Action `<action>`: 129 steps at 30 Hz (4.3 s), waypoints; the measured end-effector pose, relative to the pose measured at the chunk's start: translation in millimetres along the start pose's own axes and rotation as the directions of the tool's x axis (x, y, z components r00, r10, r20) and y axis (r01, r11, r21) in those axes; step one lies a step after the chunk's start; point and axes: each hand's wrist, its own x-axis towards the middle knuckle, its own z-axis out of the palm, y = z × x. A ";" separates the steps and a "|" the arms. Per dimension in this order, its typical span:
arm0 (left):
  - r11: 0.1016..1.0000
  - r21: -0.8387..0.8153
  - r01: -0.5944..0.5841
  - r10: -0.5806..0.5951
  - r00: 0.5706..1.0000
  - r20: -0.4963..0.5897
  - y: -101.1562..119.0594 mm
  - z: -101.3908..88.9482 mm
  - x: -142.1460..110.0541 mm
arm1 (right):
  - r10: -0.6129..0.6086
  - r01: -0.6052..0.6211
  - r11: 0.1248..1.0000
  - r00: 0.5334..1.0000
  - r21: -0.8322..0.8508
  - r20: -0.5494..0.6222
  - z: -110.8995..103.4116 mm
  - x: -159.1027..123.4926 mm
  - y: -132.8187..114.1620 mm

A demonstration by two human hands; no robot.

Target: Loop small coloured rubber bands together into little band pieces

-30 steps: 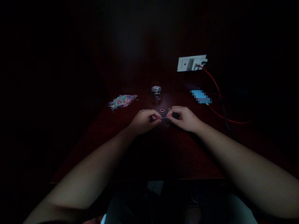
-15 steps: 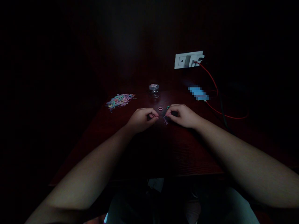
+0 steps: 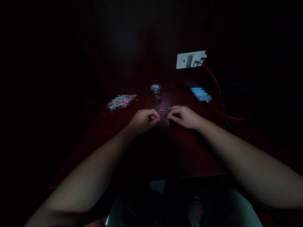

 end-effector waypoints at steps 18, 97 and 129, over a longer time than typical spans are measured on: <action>0.999 0.040 -0.027 0.025 0.998 0.050 1.5 -1.1 -0.4 | 0.045 -0.045 0.992 0.999 -0.117 -0.005 -1.8 0.1 11.6; 0.999 0.026 -0.029 0.028 0.999 0.046 4.5 0.0 2.5 | -0.010 0.033 0.987 0.990 -0.160 0.143 9.5 4.2 8.7; 0.402 0.541 0.739 -0.779 0.587 -0.223 -95.5 -44.6 -3.0 | 0.001 -0.003 0.999 0.999 -0.052 -0.038 0.5 -1.1 16.8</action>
